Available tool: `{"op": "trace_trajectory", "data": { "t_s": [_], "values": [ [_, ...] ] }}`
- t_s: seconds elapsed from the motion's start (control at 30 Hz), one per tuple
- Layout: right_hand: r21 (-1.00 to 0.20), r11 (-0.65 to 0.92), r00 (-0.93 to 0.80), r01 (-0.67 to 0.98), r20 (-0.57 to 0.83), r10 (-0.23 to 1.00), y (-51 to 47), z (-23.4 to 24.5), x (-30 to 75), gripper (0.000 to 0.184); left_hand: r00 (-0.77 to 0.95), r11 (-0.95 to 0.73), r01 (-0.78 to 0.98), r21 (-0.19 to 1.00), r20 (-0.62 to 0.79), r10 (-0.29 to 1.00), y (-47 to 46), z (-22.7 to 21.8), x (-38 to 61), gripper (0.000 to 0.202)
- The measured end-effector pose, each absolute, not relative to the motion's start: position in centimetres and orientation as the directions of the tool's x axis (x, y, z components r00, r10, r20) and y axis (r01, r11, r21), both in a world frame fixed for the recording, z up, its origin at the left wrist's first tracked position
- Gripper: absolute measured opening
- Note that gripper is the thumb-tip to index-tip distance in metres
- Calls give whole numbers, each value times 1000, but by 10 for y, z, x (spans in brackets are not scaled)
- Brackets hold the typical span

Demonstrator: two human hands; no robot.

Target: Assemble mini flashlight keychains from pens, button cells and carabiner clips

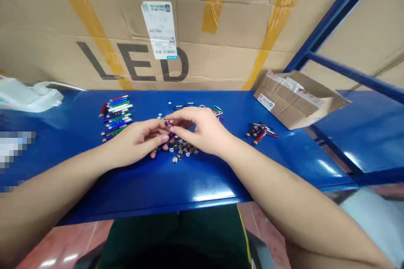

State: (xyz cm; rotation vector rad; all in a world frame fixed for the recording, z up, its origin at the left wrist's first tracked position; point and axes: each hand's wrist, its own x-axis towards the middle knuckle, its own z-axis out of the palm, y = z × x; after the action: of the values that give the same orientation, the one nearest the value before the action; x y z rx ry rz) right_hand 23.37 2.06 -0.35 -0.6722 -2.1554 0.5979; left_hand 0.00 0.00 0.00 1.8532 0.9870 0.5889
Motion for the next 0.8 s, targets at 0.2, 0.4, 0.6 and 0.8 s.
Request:
{"op": "trace_trajectory", "data": {
  "t_s": [0.2,0.4,0.6,0.8],
  "values": [
    [-665,678,-506,313,488,712,19,-4,232,19,549,-206,325,923,-7,836,-3,-1,1,28],
    [-886,423,-411,191,319,854,21,-9,234,23,502,-163,289,943,-4,865,-2,-3,2,39],
    [-827,531,-463,186,403,789,17,-5,233,16,526,-112,291,950,-61,849,0,-4,0,44],
    [-784,595,-512,174,444,735,17,-1,233,12,532,-136,242,961,-14,847,2,-7,-4,41]
  ]
}}
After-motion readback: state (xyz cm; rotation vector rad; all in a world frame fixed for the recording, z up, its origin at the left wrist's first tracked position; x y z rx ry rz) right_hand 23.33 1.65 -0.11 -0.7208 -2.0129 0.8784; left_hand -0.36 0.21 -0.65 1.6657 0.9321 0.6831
